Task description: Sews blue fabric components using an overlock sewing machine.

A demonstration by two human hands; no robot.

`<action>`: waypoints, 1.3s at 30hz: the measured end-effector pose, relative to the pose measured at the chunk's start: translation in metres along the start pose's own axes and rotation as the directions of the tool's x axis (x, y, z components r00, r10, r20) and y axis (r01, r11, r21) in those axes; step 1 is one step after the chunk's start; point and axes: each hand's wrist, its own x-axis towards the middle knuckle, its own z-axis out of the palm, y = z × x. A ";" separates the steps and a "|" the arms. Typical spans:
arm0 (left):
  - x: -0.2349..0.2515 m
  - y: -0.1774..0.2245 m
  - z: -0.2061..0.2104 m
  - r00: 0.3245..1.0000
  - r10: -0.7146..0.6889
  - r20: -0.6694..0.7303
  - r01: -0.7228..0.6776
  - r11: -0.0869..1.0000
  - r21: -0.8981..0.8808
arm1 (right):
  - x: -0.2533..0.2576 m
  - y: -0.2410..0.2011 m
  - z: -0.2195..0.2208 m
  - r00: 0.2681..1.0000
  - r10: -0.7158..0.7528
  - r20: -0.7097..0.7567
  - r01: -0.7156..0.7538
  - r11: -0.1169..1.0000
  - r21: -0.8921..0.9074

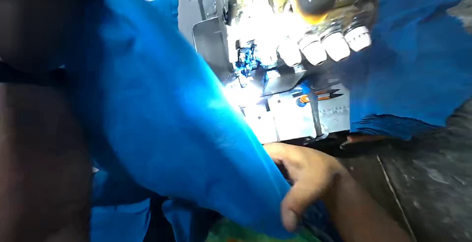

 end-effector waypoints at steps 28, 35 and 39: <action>-0.061 0.119 0.227 0.969 -0.064 -0.238 0.075 0.997 0.036 | 0.019 0.034 -0.029 0.444 -0.428 -0.787 -0.183 0.817 -0.547; -0.033 0.117 0.225 0.960 -0.120 -0.252 0.149 0.984 0.101 | 0.030 0.012 -0.063 0.421 -0.498 -0.758 -0.120 0.798 -0.591; -0.034 0.117 0.228 0.948 -0.127 -0.293 0.170 0.977 0.129 | 0.031 0.012 -0.066 0.428 -0.508 -0.747 -0.127 0.785 -0.607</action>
